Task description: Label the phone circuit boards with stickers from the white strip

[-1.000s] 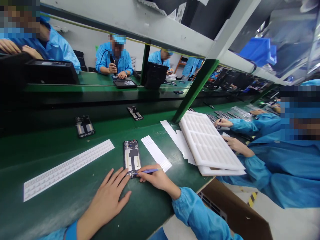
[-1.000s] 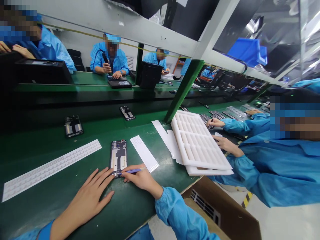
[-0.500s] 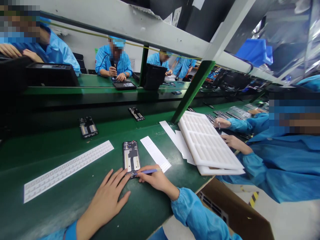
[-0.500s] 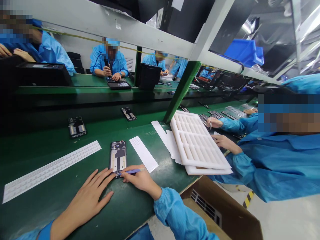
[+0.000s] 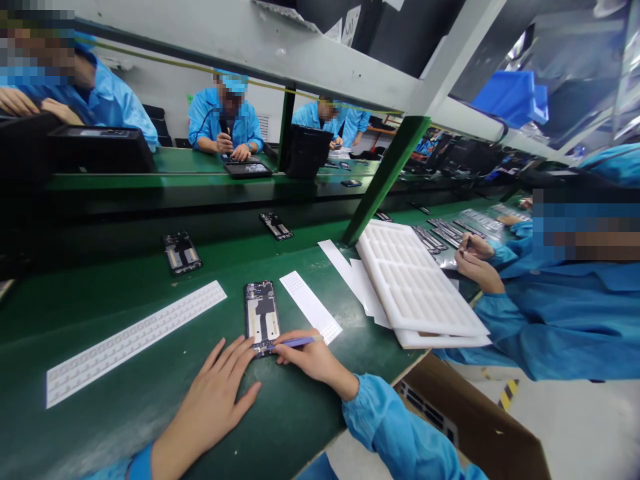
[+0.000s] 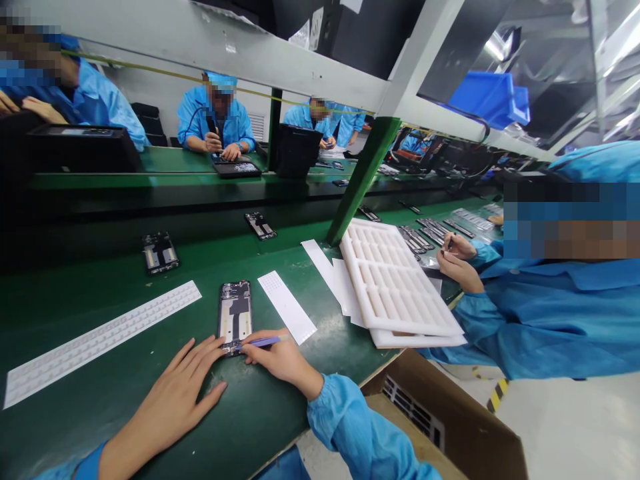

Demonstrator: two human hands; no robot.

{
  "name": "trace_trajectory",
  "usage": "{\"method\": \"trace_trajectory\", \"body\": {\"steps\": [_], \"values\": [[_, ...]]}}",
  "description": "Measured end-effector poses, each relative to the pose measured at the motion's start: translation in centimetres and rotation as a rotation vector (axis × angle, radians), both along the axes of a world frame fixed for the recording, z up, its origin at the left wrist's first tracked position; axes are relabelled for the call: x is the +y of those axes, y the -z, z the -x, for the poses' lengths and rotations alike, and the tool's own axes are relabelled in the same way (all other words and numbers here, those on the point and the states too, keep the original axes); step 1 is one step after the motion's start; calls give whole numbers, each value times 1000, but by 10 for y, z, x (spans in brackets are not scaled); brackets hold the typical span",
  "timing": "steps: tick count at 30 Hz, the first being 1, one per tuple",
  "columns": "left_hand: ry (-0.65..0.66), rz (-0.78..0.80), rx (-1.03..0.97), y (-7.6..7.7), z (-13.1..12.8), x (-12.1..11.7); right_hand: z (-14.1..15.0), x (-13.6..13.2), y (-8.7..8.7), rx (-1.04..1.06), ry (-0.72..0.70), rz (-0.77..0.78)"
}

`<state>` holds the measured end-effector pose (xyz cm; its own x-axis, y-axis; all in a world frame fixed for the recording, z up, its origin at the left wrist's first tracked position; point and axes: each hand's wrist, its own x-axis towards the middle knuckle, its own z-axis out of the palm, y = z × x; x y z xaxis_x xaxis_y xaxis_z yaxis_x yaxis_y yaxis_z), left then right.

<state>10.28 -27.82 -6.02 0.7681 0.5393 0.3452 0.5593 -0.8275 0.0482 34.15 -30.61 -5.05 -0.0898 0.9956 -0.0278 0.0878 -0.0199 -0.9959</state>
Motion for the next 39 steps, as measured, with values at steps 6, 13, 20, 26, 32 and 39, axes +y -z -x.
{"method": "trace_trajectory", "body": {"steps": [6, 13, 20, 26, 32, 39], "values": [[-5, 19, -24, -3, -1, -1, 0, -1, 0, -33, 0, 6], [-13, 0, -21, -4, -2, -2, -1, -2, 0, -43, -10, -12], [-11, -26, 7, -4, -1, -2, 0, -3, 0, -24, -9, -11], [-7, 41, 17, -3, 0, 0, 1, 1, 0, 92, 226, 10], [-78, 111, -50, -2, -3, -4, -5, 8, -2, 123, 361, -48], [-188, 2, -90, -9, -55, -18, -56, 41, -25, 64, 424, -175]]}}
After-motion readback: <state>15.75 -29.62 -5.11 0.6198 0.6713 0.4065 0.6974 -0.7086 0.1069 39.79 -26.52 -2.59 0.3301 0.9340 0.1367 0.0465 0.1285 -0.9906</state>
